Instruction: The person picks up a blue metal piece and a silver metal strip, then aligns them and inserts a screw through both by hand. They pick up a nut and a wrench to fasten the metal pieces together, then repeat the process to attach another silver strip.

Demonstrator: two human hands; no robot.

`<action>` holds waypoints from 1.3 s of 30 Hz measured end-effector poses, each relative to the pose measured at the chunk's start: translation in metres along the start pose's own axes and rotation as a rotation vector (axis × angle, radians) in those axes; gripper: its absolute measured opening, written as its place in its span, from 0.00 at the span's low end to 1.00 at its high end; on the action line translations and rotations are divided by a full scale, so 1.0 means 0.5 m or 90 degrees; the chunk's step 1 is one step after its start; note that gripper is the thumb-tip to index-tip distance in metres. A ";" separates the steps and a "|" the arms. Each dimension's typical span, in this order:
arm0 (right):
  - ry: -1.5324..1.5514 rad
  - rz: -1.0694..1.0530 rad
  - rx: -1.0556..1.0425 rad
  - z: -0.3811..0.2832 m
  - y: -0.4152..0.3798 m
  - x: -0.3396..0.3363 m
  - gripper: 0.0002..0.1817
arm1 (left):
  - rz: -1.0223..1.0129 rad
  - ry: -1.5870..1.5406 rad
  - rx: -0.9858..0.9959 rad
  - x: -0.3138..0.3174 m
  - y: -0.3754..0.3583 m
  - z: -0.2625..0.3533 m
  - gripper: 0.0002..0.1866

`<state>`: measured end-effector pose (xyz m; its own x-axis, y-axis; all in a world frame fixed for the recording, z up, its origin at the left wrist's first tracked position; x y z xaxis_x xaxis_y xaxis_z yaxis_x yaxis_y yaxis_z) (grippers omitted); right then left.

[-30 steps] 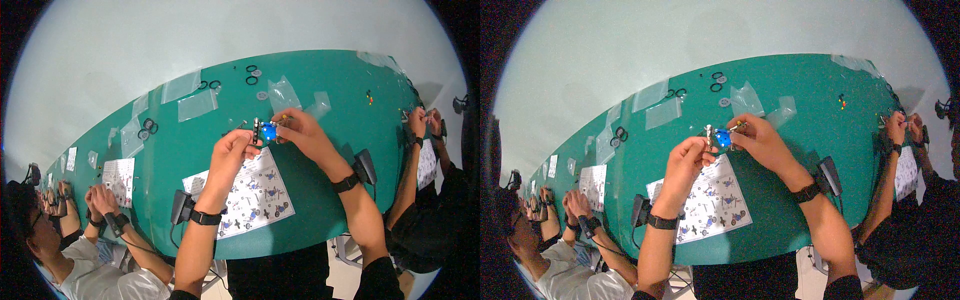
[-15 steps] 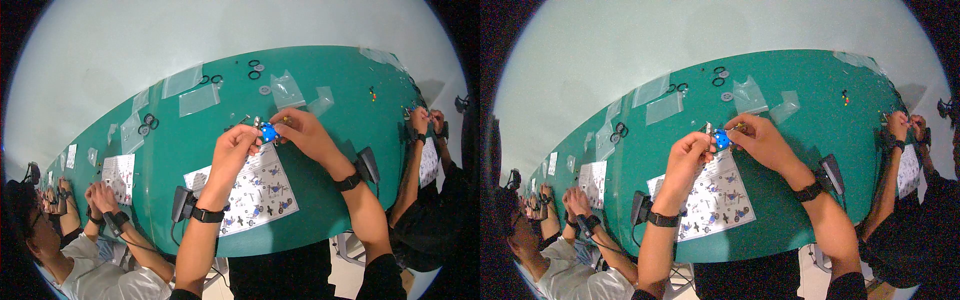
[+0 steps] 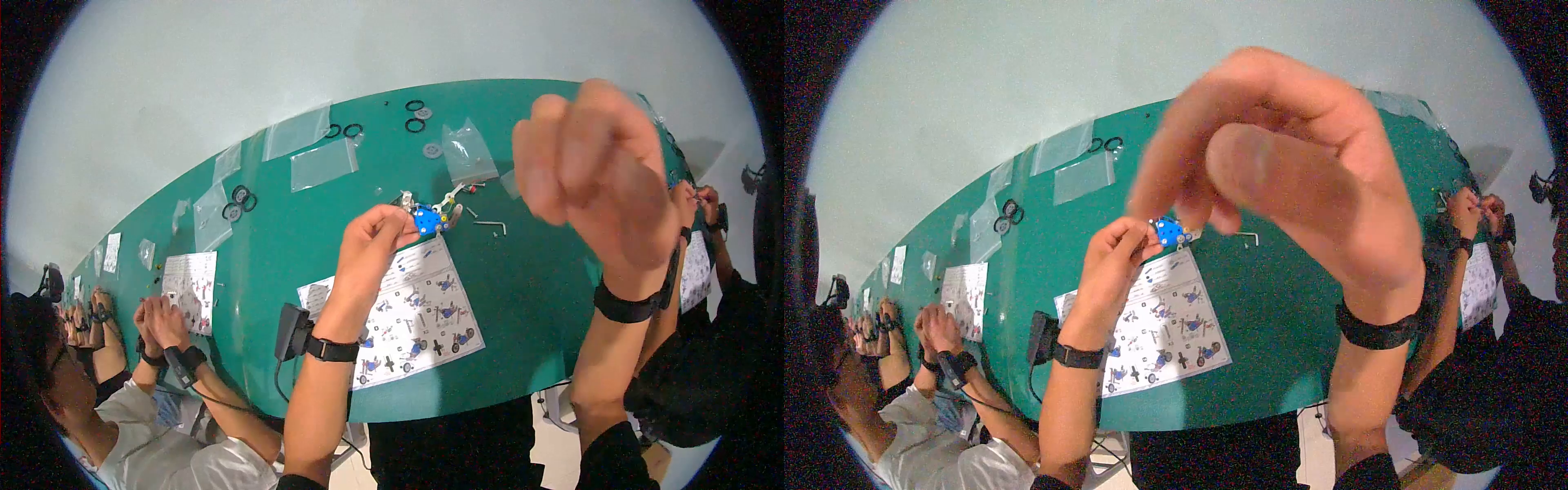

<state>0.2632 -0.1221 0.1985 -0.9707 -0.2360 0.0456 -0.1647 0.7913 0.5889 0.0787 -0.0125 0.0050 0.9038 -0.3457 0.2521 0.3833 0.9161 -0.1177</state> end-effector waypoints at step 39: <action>0.152 0.283 -0.206 -0.125 -0.110 -0.202 0.17 | -0.100 -0.034 0.002 0.017 -0.008 0.006 0.06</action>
<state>0.3813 -0.1768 0.2119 -0.8616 -0.0712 0.5025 0.3470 0.6399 0.6857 0.0844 -0.0184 0.0103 0.8210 -0.4739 0.3183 0.5187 0.8521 -0.0692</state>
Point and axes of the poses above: each hand's wrist, its own y-axis towards the middle knuckle, its own x-axis out of the palm, z = x × y, the point moved 5 cm from there along y, towards the middle knuckle, and after that the axes turned 5 degrees about z, right-handed, at the moved point
